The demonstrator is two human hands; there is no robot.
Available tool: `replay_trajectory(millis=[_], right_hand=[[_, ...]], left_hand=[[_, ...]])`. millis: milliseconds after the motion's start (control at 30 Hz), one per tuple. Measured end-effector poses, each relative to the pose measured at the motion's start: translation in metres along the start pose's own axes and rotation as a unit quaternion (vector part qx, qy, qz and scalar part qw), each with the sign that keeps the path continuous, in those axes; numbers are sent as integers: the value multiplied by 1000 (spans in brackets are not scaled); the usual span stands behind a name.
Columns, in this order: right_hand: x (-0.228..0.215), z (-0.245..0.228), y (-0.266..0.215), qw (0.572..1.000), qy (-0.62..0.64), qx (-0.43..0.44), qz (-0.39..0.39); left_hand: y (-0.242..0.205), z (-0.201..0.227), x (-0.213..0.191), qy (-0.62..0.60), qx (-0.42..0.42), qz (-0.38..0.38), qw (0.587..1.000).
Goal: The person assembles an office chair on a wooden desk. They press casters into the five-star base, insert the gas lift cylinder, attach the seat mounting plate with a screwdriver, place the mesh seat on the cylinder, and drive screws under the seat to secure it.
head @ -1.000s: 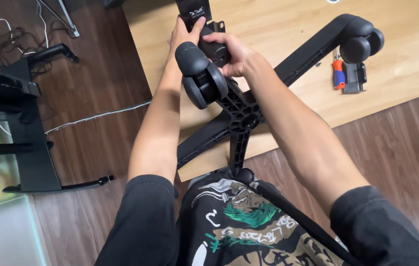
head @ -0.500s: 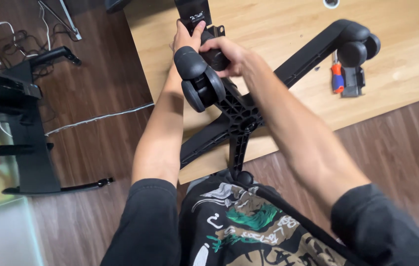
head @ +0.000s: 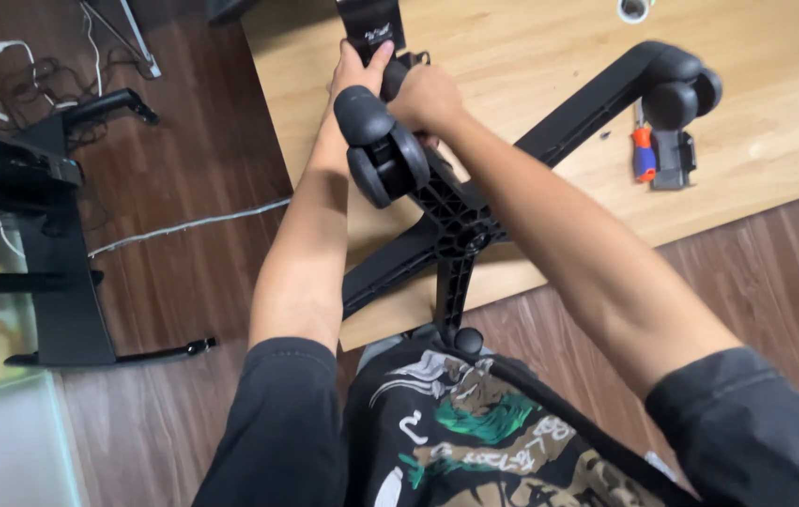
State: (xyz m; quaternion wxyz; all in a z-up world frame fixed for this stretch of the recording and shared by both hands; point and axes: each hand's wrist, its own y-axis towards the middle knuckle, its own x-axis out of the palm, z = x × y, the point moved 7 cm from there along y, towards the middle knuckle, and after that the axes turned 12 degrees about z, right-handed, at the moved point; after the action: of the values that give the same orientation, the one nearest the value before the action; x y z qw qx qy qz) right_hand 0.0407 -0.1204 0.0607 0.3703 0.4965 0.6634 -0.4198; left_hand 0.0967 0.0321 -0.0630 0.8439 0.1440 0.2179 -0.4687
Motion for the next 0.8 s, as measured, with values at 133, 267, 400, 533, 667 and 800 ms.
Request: replay_trajectory(millis=[133,267,400,533,667,800], right_hand=[[10,17,3,961,236,115,-84],[47,27,2,820,495,167,-234],[32,22,-15,789,531,196,-237],[15,7,-13,869,415,132,-235],[-23,-11,-25,979,139,108,-107],[-5,-2,-8,966,195,133,-105]], left_hand=[[0,7,-3,-32,12,1,999],[-10,17,-12,-66,17,13,998],[4,0,5,-165,46,-6,985],[-6,4,-1,-153,54,12,987],[-29,21,-16,-153,36,-48,986],[-25,9,-9,-96,-52,-85,990]])
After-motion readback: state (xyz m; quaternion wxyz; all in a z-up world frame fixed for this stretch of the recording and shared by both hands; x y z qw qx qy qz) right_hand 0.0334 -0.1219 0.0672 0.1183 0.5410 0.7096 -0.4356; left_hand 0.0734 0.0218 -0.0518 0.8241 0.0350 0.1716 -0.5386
